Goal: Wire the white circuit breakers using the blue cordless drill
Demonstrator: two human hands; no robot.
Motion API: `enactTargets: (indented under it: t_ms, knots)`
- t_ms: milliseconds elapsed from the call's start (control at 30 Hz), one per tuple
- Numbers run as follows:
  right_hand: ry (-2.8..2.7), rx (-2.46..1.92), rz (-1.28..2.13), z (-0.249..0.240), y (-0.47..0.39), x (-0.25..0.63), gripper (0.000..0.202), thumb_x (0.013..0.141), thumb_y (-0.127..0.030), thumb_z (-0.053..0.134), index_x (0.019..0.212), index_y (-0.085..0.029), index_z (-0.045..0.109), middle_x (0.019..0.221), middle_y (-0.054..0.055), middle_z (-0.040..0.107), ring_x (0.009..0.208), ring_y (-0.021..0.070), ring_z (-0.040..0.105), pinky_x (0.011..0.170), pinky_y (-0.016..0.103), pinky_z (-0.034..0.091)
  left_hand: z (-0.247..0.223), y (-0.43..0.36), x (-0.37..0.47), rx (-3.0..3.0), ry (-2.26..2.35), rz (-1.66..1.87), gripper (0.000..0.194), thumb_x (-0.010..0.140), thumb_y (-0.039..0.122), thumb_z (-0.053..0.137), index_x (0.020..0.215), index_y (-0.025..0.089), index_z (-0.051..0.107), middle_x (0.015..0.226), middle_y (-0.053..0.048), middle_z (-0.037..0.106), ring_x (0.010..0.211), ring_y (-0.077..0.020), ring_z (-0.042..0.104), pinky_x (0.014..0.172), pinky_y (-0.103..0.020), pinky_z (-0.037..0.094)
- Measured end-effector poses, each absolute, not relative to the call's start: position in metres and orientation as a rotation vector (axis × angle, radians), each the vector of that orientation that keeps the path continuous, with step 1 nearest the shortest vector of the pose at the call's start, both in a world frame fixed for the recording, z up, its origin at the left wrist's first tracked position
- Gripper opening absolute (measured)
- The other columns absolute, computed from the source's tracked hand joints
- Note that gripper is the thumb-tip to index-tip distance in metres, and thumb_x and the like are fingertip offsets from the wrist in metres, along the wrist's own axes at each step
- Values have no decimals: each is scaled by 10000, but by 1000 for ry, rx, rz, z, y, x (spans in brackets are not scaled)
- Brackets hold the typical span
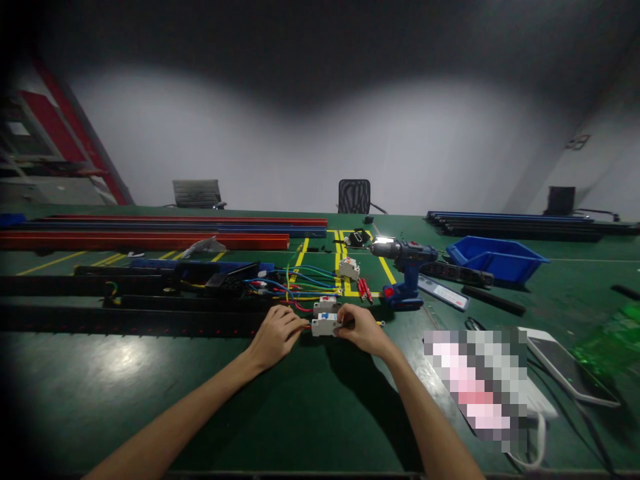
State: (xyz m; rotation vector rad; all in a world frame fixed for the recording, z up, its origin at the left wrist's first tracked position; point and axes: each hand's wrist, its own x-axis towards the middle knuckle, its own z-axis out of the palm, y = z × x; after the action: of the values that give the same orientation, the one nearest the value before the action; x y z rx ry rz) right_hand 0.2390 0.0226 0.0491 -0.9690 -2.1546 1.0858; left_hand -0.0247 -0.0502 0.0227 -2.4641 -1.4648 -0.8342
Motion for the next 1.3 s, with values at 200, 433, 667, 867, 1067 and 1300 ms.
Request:
enactTargets:
  t_ms: [200,433,667,867,1067,1300]
  knots:
    - [-2144,-979,1079,64,23,251,259,716,-263,752,931,-206,618,934,24,665,880,195,648,760,306,521,28,-51,-27,-2442,-1459,-960,256,906,236,625,1161,248,653,1094,-52,664,1046,-236,562,977,-464,407]
    - [-1990,-1074,859,73,37,271,213,778,-381,694,875,-205,627,898,34,664,837,202,640,734,326,529,34,-55,-25,-2409,-1419,-1045,323,884,269,636,1206,245,636,1151,-72,647,1096,-254,554,1008,-476,406]
    - [-1707,-1263,438,72,52,291,204,760,-392,636,849,-210,653,917,71,688,841,226,632,747,349,511,34,-57,-23,-2449,-1388,-1054,345,901,292,620,1242,240,614,1182,-71,642,1112,-245,553,1024,-477,402]
    - [-1577,-1349,187,68,61,306,221,758,-379,598,855,-199,681,958,81,647,859,222,609,787,358,497,33,-57,-23,-2466,-1399,-1057,256,905,264,610,1156,242,657,1145,-59,654,1107,-238,551,1019,-466,401]
    - [-1514,-1395,159,67,64,313,272,749,-414,608,896,-193,670,955,84,638,854,233,597,797,375,480,29,-56,-28,-2519,-1348,-1073,301,791,18,519,923,229,688,997,-33,676,1020,-218,560,997,-449,399]
    - [-1308,-1421,254,53,75,312,483,698,-439,626,1111,-192,587,1114,105,621,1060,279,570,910,396,457,26,-55,-35,-2579,-1323,-1130,330,636,-37,411,694,211,620,714,-12,585,798,-186,525,919,-410,420]
